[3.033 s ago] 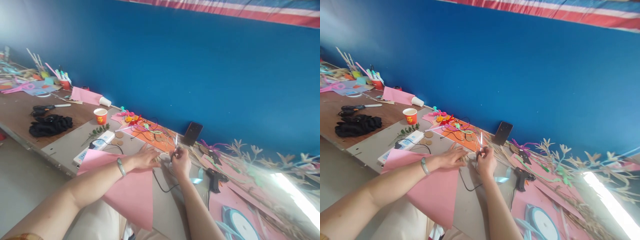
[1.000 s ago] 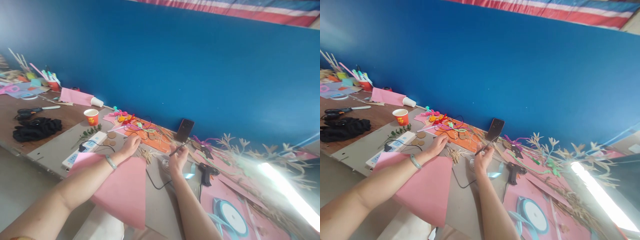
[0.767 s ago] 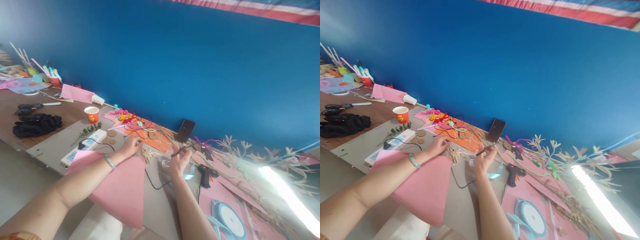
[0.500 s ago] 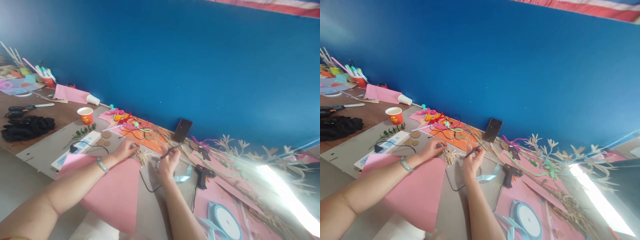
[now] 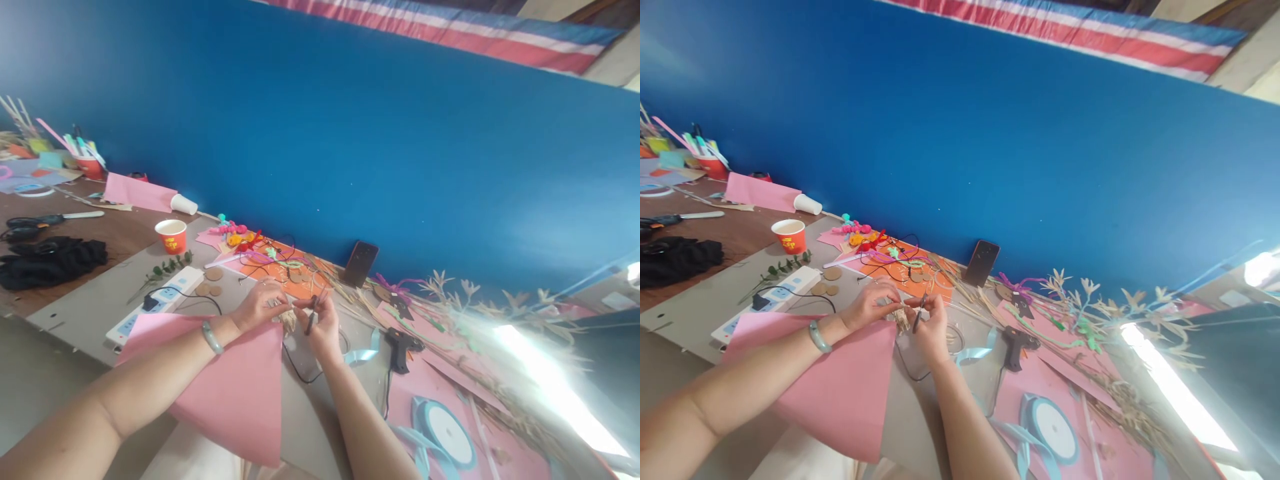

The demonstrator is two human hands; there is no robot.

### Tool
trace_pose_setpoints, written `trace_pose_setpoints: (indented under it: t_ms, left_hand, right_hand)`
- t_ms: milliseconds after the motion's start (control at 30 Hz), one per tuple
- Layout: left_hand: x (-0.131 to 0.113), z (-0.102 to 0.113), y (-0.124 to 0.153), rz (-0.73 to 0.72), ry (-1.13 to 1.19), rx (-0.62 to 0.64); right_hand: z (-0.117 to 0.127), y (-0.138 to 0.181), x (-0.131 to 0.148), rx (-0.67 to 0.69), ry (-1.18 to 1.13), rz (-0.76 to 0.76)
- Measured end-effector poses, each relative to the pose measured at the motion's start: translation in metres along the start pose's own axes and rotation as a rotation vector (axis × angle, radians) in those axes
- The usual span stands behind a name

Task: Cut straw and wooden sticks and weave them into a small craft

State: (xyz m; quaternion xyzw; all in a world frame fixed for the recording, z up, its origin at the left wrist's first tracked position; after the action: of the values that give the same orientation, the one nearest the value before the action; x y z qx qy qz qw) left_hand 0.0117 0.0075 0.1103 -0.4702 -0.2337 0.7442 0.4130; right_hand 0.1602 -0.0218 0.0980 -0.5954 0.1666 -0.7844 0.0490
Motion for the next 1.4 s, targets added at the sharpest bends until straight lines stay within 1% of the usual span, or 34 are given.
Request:
trace_pose_setpoints:
  t_ms: [100,200,267,400,500,633,767,900,1000,1267,1333,1400]
  left_hand:
    - [-0.006,-0.001,-0.001,-0.028,0.006,0.002]
    - [-0.005,-0.006,-0.001,-0.025,-0.011,0.058]
    - [-0.004,-0.009,-0.001,-0.031,-0.026,0.093]
    - [-0.002,-0.011,0.000,-0.068,-0.070,0.124]
    - [0.000,-0.012,0.001,-0.074,-0.095,0.151]
    - [0.002,-0.013,0.002,-0.086,-0.129,0.158]
    - [0.007,-0.014,0.003,-0.076,-0.195,0.136]
    - [0.009,-0.018,0.004,-0.095,-0.205,0.152]
    - [0.009,-0.018,0.004,-0.089,-0.200,0.152]
    - [0.006,-0.013,0.001,-0.054,-0.173,0.137]
    - [0.007,-0.012,0.001,-0.040,-0.167,0.126]
    - [0.009,-0.012,0.001,-0.029,-0.160,0.116]
  right_hand:
    - [-0.001,0.001,0.007,0.012,0.110,0.077]
    - [0.002,0.002,0.008,-0.018,0.260,0.127]
    - [0.003,0.001,0.007,-0.015,0.317,0.145]
    - [0.002,-0.002,0.006,0.053,0.354,0.165]
    - [0.002,-0.001,0.008,0.071,0.424,0.202]
    - [-0.002,0.003,0.012,0.094,0.503,0.267]
    - [-0.008,0.008,0.019,0.104,0.566,0.354]
    - [-0.014,0.012,0.026,0.123,0.631,0.453]
    - [-0.016,0.014,0.029,0.127,0.660,0.494]
    - [-0.017,0.016,0.032,0.080,0.661,0.523]
    - [-0.012,0.015,0.030,0.038,0.638,0.495]
    - [-0.003,0.012,0.026,-0.026,0.600,0.430]
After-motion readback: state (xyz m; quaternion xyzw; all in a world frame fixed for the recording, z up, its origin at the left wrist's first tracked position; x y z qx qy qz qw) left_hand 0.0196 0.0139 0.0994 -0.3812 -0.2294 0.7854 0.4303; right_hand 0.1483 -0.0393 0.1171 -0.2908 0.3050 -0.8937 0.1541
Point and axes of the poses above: each hand's wrist, its own y-axis away from the middle knuckle, its own z-axis out of the back of the hand, x = y × z, the point moved 8 cm from there along -y, towards the middle knuckle, and after that the axes turned 4 degrees about -z, right-handed, at the moved point
